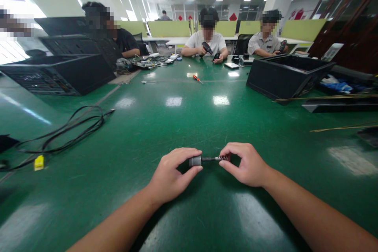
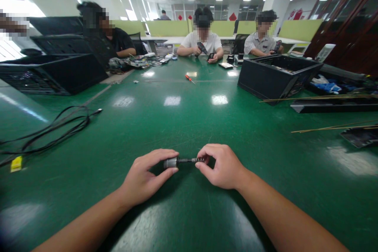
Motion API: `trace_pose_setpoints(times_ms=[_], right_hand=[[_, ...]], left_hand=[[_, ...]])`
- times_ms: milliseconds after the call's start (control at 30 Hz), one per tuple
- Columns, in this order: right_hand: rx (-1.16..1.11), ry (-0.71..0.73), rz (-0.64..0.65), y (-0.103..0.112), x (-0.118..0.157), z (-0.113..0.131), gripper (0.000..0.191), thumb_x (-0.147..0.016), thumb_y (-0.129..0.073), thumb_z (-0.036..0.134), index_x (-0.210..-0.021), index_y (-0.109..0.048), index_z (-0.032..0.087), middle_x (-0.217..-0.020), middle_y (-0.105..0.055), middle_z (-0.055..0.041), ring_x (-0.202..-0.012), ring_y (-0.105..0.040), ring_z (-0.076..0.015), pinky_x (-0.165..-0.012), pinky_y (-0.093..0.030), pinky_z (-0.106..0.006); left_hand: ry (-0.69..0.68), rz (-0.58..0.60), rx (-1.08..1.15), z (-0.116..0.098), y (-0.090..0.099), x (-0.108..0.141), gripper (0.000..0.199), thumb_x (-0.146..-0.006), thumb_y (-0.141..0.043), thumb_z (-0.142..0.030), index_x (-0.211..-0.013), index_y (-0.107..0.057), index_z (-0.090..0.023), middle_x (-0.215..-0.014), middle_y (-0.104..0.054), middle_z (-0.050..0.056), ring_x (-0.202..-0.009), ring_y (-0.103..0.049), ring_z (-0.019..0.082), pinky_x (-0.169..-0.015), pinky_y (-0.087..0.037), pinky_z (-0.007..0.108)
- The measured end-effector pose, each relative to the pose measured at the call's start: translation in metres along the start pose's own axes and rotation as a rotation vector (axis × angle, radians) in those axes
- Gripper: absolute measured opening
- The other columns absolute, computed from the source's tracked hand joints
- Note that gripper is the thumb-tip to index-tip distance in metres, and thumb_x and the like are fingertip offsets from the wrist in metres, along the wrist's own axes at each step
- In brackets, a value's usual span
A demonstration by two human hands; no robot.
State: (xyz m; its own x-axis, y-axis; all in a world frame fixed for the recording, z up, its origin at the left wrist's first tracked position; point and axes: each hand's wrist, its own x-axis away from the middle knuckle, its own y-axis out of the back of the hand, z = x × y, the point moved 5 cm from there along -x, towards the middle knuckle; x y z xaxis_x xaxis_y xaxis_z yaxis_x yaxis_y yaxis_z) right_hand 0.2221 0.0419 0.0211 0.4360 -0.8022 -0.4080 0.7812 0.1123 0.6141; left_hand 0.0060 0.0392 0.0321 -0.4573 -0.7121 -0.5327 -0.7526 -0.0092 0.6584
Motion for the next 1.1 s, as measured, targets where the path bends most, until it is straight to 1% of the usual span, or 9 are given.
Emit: trace_pose_setpoints(times_ms=[533,833,900,967,1033,1067,1100], right_hand=[[-0.006,-0.01,-0.013,0.003,0.0,-0.004,0.002,-0.084,-0.067,0.019,-0.085,-0.068,0.017,-0.076,-0.068,-0.0023,-0.07,-0.065,-0.017,-0.069,-0.047,-0.029],[-0.017,0.002,-0.03,0.01,-0.001,-0.004,0.003,-0.083,-0.067,0.019,-0.084,-0.068,0.017,-0.077,-0.069,-0.003,-0.07,-0.064,-0.017,-0.07,-0.047,-0.029],[-0.053,-0.017,-0.061,0.014,-0.001,-0.009,0.007,-0.084,-0.066,0.022,-0.079,-0.067,0.017,-0.073,-0.067,-0.0023,-0.068,-0.062,-0.0162,-0.068,-0.046,-0.028],[-0.138,-0.087,-0.122,0.018,0.0,-0.019,0.021,-0.088,-0.061,0.027,-0.07,-0.064,0.017,-0.064,-0.063,-0.0011,-0.062,-0.059,-0.015,-0.063,-0.043,-0.027],[-0.278,-0.178,-0.167,0.019,0.001,-0.031,0.034,-0.091,-0.053,0.032,-0.061,-0.059,0.018,-0.056,-0.057,-0.0002,-0.052,-0.053,-0.0138,-0.055,-0.039,-0.026],[-0.322,-0.226,-0.169,0.017,0.001,-0.037,0.038,-0.091,-0.05,0.033,-0.057,-0.057,0.018,-0.054,-0.055,-0.0001,-0.049,-0.051,-0.0132,-0.052,-0.038,-0.026],[-0.326,-0.243,-0.165,0.015,0.001,-0.041,0.04,-0.092,-0.048,0.033,-0.055,-0.054,0.018,-0.052,-0.053,0.0004,-0.047,-0.048,-0.0124,-0.05,-0.036,-0.025]], left_hand=[[0.037,0.004,-0.015,0.004,0.0,0.0,0.03,-0.084,-0.076,-0.023,-0.113,-0.071,-0.022,-0.106,-0.078,0.006,-0.097,-0.074,0.021,-0.092,-0.059,0.034],[0.109,0.017,0.009,0.007,0.0,0.001,0.029,-0.084,-0.075,-0.027,-0.112,-0.072,-0.022,-0.107,-0.078,0.006,-0.099,-0.073,0.021,-0.094,-0.057,0.035],[0.155,0.012,0.036,0.007,0.001,0.0,0.03,-0.085,-0.074,-0.028,-0.114,-0.072,-0.022,-0.109,-0.077,0.007,-0.1,-0.073,0.022,-0.095,-0.056,0.036],[0.24,-0.003,0.096,0.009,0.003,-0.002,0.034,-0.085,-0.072,-0.03,-0.119,-0.072,-0.022,-0.112,-0.076,0.008,-0.104,-0.071,0.024,-0.097,-0.054,0.037],[0.4,-0.03,0.245,0.018,0.003,-0.002,0.038,-0.085,-0.072,-0.033,-0.121,-0.071,-0.021,-0.112,-0.076,0.008,-0.103,-0.071,0.025,-0.095,-0.055,0.038],[0.5,-0.052,0.349,0.024,0.002,-0.001,0.04,-0.083,-0.074,-0.033,-0.12,-0.072,-0.02,-0.109,-0.076,0.009,-0.1,-0.071,0.024,-0.092,-0.056,0.037],[0.599,-0.085,0.459,0.03,0.001,-0.001,0.041,-0.079,-0.077,-0.033,-0.117,-0.072,-0.019,-0.103,-0.077,0.008,-0.094,-0.071,0.023,-0.087,-0.057,0.034]])
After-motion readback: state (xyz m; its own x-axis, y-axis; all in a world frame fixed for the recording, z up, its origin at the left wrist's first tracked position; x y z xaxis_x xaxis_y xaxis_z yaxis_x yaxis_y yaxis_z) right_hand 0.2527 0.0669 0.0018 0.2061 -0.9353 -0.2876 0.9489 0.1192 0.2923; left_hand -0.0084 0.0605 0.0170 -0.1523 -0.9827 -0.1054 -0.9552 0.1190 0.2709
